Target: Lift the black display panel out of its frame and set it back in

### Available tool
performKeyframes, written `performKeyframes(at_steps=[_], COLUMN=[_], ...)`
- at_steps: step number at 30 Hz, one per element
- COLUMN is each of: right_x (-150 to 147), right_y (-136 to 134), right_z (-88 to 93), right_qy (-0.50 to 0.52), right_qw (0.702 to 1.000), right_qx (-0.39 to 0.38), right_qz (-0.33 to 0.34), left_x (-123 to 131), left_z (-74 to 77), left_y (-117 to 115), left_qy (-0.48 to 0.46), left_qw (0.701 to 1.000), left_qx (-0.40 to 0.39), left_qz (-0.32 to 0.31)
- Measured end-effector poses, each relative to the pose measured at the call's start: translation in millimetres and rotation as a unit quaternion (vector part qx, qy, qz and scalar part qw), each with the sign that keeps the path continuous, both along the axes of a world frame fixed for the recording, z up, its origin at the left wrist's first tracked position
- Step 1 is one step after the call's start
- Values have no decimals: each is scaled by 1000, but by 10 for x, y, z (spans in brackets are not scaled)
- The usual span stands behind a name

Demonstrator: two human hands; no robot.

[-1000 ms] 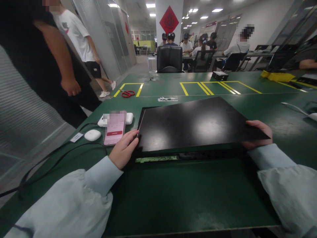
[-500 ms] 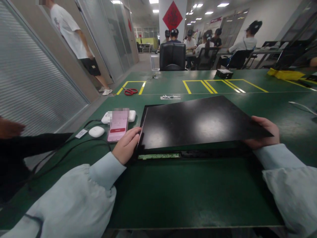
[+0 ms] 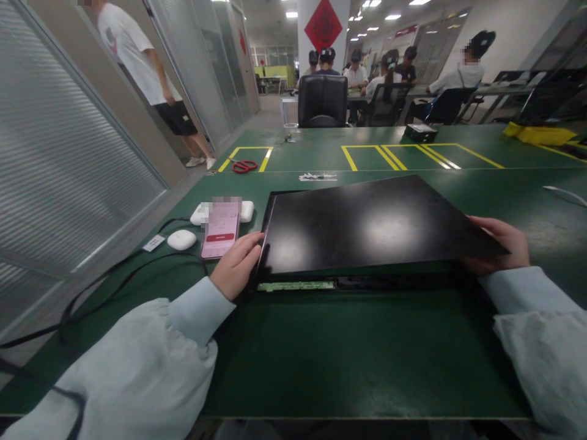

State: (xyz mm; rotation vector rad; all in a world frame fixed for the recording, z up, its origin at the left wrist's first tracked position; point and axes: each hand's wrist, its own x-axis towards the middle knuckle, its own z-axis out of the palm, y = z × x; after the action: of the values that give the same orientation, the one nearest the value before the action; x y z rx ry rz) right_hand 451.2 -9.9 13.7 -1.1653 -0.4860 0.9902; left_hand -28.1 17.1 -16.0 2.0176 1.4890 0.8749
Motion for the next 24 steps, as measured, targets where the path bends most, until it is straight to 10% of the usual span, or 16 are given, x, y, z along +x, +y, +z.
performKeyframes(at_steps=[24], right_x=[-174], right_y=[-53], right_z=[65], right_qy=[-30], right_qw=[999], right_qx=[-29], right_qz=[-2], left_x=[-43], left_z=[-18], left_y=[25], left_qy=[15], left_qw=[999], left_qx=[12], left_qz=[-31])
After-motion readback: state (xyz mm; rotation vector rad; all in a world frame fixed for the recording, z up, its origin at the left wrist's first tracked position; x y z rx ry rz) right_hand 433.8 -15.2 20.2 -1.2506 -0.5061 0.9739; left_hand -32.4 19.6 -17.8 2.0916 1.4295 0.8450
